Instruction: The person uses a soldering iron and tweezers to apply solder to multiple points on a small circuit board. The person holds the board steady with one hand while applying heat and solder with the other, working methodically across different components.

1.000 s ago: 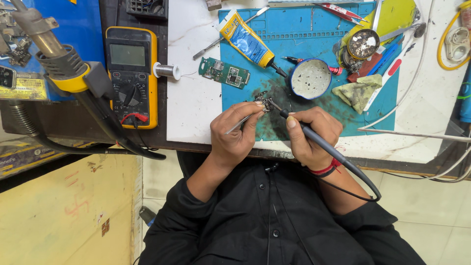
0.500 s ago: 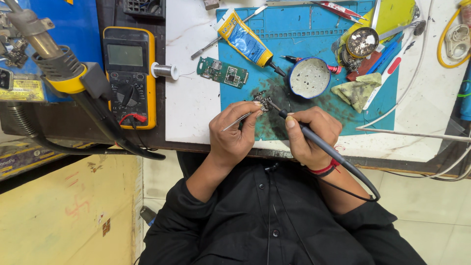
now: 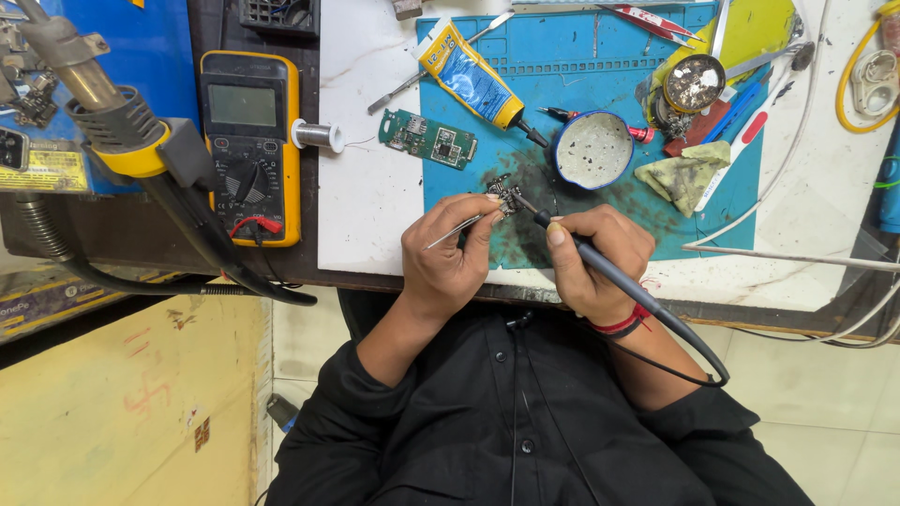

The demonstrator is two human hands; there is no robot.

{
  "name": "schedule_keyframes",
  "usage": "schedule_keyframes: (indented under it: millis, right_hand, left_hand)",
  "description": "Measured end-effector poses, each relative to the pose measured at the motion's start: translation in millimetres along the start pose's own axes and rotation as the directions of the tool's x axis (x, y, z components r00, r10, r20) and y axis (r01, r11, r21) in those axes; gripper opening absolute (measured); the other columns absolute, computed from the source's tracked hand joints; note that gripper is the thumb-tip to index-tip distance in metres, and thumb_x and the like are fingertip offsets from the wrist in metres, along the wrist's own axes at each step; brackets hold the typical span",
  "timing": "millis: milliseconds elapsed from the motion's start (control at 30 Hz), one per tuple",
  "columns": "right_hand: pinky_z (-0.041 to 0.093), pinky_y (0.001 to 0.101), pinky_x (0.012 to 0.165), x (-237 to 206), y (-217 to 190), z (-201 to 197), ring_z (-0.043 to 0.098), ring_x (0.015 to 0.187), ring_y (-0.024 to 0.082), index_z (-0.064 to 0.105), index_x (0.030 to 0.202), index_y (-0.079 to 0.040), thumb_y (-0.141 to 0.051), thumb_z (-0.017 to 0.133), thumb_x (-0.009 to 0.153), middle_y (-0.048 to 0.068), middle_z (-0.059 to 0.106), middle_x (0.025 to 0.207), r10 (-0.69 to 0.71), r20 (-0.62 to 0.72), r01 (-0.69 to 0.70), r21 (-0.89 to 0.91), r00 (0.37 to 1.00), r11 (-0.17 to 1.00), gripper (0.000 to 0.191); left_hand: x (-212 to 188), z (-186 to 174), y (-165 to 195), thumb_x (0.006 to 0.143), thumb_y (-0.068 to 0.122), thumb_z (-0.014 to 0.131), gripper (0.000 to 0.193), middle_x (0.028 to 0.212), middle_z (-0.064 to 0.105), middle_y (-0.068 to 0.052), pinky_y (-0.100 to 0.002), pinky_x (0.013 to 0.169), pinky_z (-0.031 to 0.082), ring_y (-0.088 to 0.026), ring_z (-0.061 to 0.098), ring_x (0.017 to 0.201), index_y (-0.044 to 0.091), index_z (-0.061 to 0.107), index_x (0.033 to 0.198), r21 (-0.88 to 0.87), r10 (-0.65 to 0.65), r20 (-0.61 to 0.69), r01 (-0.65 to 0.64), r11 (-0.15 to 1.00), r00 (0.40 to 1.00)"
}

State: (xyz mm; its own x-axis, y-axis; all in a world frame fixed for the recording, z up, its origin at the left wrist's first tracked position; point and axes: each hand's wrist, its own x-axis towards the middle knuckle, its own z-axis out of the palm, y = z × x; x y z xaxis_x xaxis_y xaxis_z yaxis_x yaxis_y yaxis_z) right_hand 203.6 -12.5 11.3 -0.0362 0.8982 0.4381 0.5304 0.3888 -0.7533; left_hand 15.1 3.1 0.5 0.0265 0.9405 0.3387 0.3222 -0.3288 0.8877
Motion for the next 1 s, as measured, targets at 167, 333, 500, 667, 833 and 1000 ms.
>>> schedule_keyframes:
  millis: [167, 333, 500, 667, 833, 1000]
  right_hand:
    - [0.043, 0.0339, 0.06, 0.1, -0.7, -0.3, 0.06, 0.062, 0.023, 0.067, 0.091, 0.001, -0.004, 0.073, 0.096, 0.011, 0.064, 0.076, 0.003, 0.002, -0.003, 0.001, 1.0, 1.0, 0.01]
    - [0.043, 0.0315, 0.056, 0.2, -0.7, -0.7, 0.06, 0.063, 0.023, 0.067, 0.09, 0.0, -0.005, 0.072, 0.097, 0.012, 0.064, 0.077, -0.006, 0.011, 0.006, 0.008, 1.0, 1.0, 0.01]
    - [0.043, 0.0323, 0.057, -0.1, -0.8, -0.9, 0.06, 0.063, 0.023, 0.067, 0.09, 0.001, -0.005, 0.073, 0.097, 0.011, 0.064, 0.076, 0.005, 0.011, -0.005, 0.007, 1.0, 1.0, 0.011]
    - [0.043, 0.0335, 0.06, 0.4, -0.3, -1.1, 0.06, 0.062, 0.023, 0.067, 0.091, 0.001, -0.005, 0.073, 0.097, 0.012, 0.064, 0.076, 0.003, 0.005, -0.003, 0.005, 1.0, 1.0, 0.011]
    - [0.043, 0.0336, 0.06, -0.4, -0.5, -0.6, 0.06, 0.063, 0.023, 0.067, 0.091, 0.001, -0.005, 0.073, 0.096, 0.012, 0.064, 0.076, 0.005, 0.005, -0.005, 0.003, 1.0, 1.0, 0.01]
    - [0.044, 0.0332, 0.061, -0.2, -0.1, 0.3, 0.061, 0.064, 0.022, 0.067, 0.092, 0.001, -0.004, 0.073, 0.096, 0.012, 0.065, 0.078, 0.002, 0.003, -0.002, 0.009, 1.0, 1.0, 0.009]
  left_hand:
    - [0.3, -0.8, 0.6, 0.095, 0.0, 0.075, 0.015, 0.104, 0.075, -0.011, -0.03, 0.079, 0.062, -0.024, 0.078, 0.091, 0.004, 0.067, 0.108, 0.012, -0.006, 0.006, 0.006, 1.0, 1.0]
    - [0.7, -1.3, 1.6, 0.095, 0.0, 0.075, 0.015, 0.103, 0.075, -0.012, -0.03, 0.079, 0.062, -0.024, 0.078, 0.09, 0.004, 0.067, 0.108, 0.017, -0.006, 0.003, 0.006, 1.0, 1.0]
    - [0.7, -1.2, 1.7, 0.095, 0.0, 0.075, 0.015, 0.103, 0.075, -0.011, -0.031, 0.079, 0.062, -0.024, 0.078, 0.09, 0.004, 0.067, 0.108, 0.018, -0.011, 0.004, 0.011, 1.0, 1.0]
    - [0.9, -0.2, 1.2, 0.095, 0.0, 0.075, 0.015, 0.103, 0.075, -0.011, -0.03, 0.079, 0.062, -0.023, 0.078, 0.09, 0.004, 0.067, 0.108, 0.01, -0.01, 0.001, 0.01, 1.0, 1.0]
    - [-0.1, 0.3, 0.5, 0.095, 0.0, 0.076, 0.016, 0.104, 0.075, -0.011, -0.03, 0.079, 0.063, -0.023, 0.078, 0.091, 0.004, 0.067, 0.108, -0.003, -0.014, 0.0, 0.014, 1.0, 1.0]
    - [0.3, -0.7, 1.2, 0.095, 0.0, 0.076, 0.016, 0.103, 0.075, -0.011, -0.03, 0.079, 0.062, -0.023, 0.078, 0.091, 0.004, 0.067, 0.108, 0.017, -0.006, -0.001, 0.006, 1.0, 1.0]
